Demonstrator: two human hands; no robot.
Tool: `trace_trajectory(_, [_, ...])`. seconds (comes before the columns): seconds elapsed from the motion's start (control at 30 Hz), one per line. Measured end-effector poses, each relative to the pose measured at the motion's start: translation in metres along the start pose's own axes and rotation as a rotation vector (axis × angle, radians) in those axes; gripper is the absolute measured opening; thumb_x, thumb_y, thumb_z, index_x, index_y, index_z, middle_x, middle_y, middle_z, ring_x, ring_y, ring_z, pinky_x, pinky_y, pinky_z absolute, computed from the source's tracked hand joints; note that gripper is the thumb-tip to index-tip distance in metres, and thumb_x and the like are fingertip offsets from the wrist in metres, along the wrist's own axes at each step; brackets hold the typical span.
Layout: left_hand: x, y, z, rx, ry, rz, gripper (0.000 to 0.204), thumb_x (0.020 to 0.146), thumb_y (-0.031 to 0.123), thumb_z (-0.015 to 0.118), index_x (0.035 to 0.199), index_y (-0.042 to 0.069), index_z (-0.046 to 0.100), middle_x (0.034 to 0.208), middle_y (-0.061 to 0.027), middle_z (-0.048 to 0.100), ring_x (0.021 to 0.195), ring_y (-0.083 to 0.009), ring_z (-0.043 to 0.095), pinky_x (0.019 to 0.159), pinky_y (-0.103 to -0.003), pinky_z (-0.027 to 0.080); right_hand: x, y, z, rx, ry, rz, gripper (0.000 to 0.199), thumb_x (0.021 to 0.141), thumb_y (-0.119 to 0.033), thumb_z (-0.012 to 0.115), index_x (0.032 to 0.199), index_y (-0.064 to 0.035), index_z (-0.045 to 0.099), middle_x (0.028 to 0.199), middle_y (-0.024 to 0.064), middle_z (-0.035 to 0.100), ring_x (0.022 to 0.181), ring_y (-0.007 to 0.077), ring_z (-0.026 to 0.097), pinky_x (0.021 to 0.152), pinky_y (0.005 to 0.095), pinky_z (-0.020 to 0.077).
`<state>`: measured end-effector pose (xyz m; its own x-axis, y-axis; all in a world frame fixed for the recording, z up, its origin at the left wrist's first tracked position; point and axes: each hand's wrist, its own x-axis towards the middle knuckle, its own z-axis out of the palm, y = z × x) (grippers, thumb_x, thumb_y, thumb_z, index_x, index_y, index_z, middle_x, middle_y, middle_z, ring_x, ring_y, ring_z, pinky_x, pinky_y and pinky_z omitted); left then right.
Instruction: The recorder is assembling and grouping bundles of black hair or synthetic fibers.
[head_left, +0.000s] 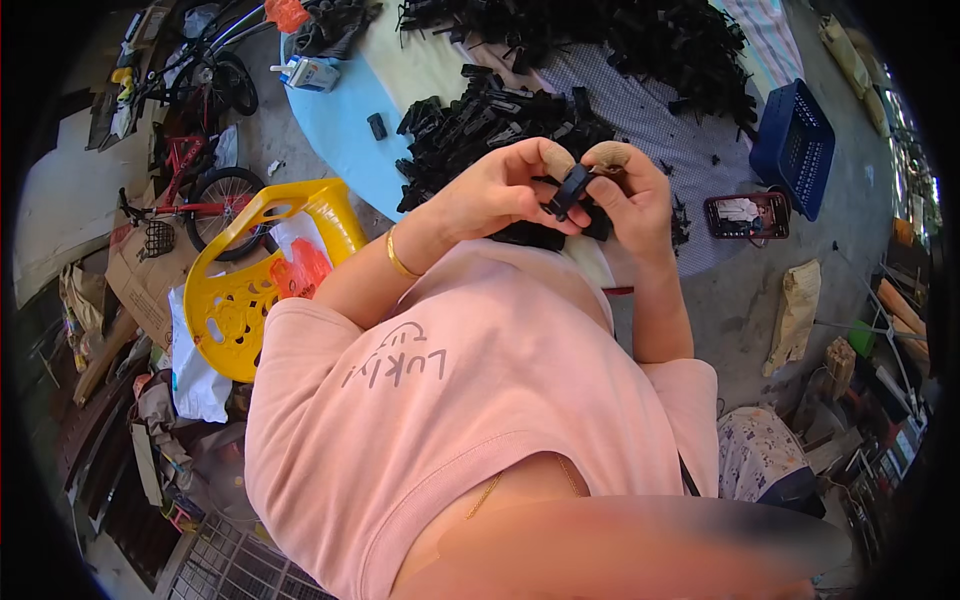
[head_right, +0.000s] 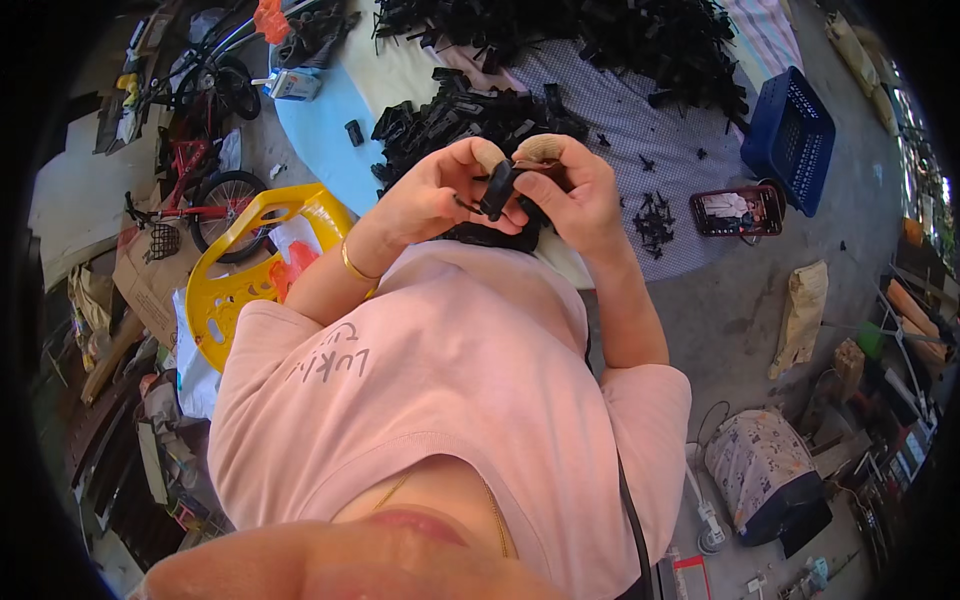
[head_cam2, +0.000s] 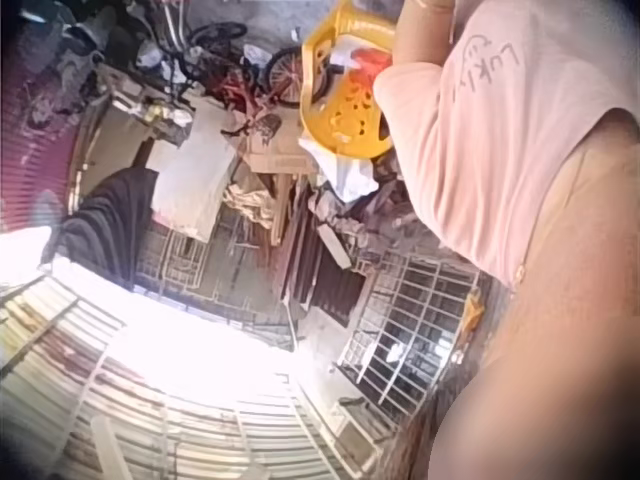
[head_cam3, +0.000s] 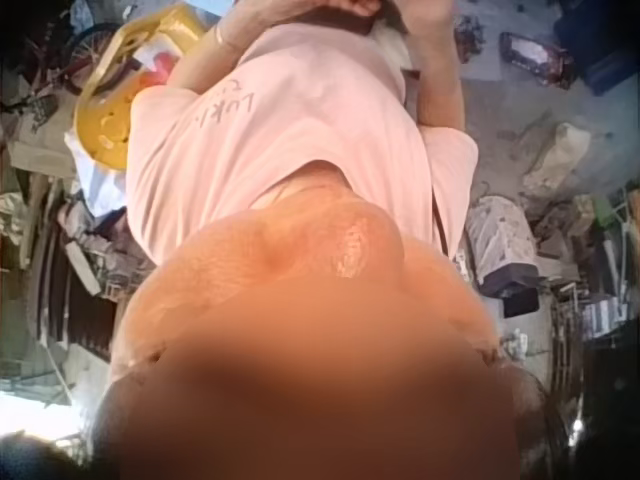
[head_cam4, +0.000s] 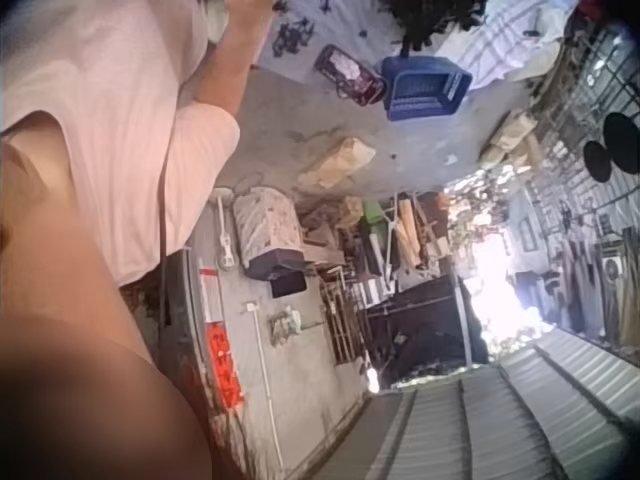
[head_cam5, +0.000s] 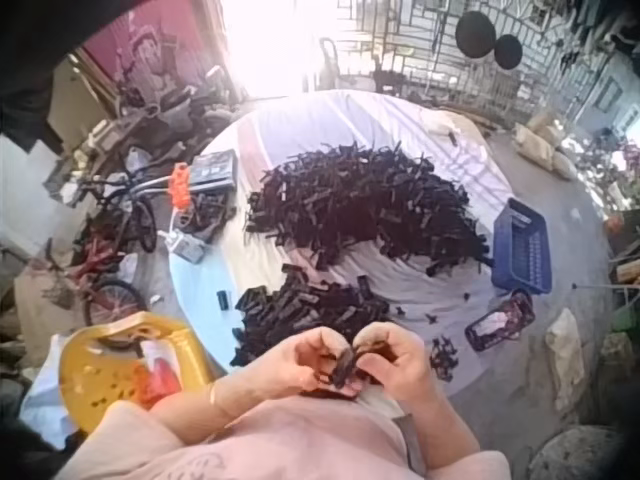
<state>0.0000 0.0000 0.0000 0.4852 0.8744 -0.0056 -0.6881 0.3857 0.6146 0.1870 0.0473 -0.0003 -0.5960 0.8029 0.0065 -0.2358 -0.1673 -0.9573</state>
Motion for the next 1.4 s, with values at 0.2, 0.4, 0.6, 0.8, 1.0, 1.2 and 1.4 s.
trace_trajectory(0.2, [0.0, 0.006, -0.002, 0.226, 0.197, -0.102, 0.031, 0.079, 0.018, 0.068, 0.092, -0.002, 0.048, 0.088, -0.0097, 0.058, 0.078, -0.0184, 0.063, 0.074, -0.027, 0.051, 0.003, 0.0, 0.013, -0.203, 0.015, -0.123, 0.019, 0.082, -0.005, 0.061, 0.098, 0.0012, 0.055, 0.085, 0.0026, 0.06, 0.076, 0.0072, 0.057, 0.07, 0.0191, 0.0459])
trace_trajectory(0.4, [0.0, -0.007, 0.005, 0.766, 0.468, 0.195, 0.015, 0.084, 0.002, 0.058, 0.093, -0.005, 0.048, 0.084, -0.007, 0.057, 0.076, -0.0118, 0.06, 0.072, -0.023, 0.049, -0.004, -0.003, 0.017, -0.22, 0.158, -0.022, 0.013, 0.087, -0.008, 0.054, 0.097, 0.0001, 0.055, 0.079, -0.0006, 0.055, 0.067, 0.0041, 0.049, 0.06, 0.0154, 0.0392])
trace_trajectory(0.6, [0.0, -0.014, 0.005, 0.983, 0.578, 0.307, 0.02, 0.076, 0.004, 0.067, 0.088, -0.003, 0.054, 0.075, -0.0059, 0.057, 0.064, -0.0101, 0.058, 0.059, -0.021, 0.048, -0.006, -0.004, 0.026, -0.348, 0.165, -0.015, 0.01, 0.088, -0.008, 0.052, 0.093, 0.0006, 0.055, 0.073, 0.0, 0.055, 0.064, 0.0047, 0.048, 0.057, 0.0163, 0.0386])
trace_trajectory(0.8, [-0.004, -0.013, 0.004, 1.144, 0.552, 0.362, 0.029, 0.067, 0.012, 0.075, 0.086, 0.0, 0.056, 0.072, -0.0058, 0.055, 0.057, -0.0122, 0.05, 0.053, -0.022, 0.044, -0.01, -0.004, 0.026, -0.406, 0.119, 0.001, 0.01, 0.088, -0.008, 0.053, 0.091, 0.0016, 0.056, 0.072, 0.0003, 0.057, 0.065, 0.0052, 0.051, 0.058, 0.0174, 0.041])
trace_trajectory(1.0, [-0.005, -0.001, 0.018, 1.189, 0.479, 0.244, 0.028, 0.073, 0.002, 0.07, 0.096, -0.003, 0.055, 0.093, -0.0059, 0.057, 0.083, -0.0101, 0.059, 0.071, -0.021, 0.05, -0.009, -0.006, 0.026, -0.419, 0.155, -0.004, 0.009, 0.088, -0.007, 0.053, 0.09, 0.0018, 0.056, 0.071, 0.0014, 0.058, 0.062, 0.0055, 0.052, 0.056, 0.018, 0.0414])
trace_trajectory(1.2, [-0.005, -0.003, 0.013, 1.036, 0.454, 0.234, 0.024, 0.073, -0.005, 0.066, 0.096, -0.003, 0.057, 0.093, -0.0057, 0.052, 0.084, -0.0102, 0.055, 0.072, -0.02, 0.049, -0.01, -0.009, 0.029, -0.507, 0.141, 0.002, 0.01, 0.087, -0.008, 0.054, 0.088, 0.001, 0.057, 0.064, 0.0003, 0.056, 0.059, 0.0051, 0.051, 0.054, 0.0181, 0.0411])
trace_trajectory(1.4, [-0.002, -0.008, 0.01, 1.046, 0.472, 0.313, 0.02, 0.072, -0.006, 0.066, 0.09, -0.002, 0.059, 0.09, -0.006, 0.053, 0.078, -0.0113, 0.055, 0.067, -0.021, 0.049, -0.004, 0.001, 0.022, -0.445, 0.098, 0.103, 0.012, 0.088, -0.011, 0.053, 0.086, -0.0004, 0.057, 0.062, -0.0018, 0.054, 0.054, 0.0033, 0.046, 0.048, 0.0171, 0.0346])
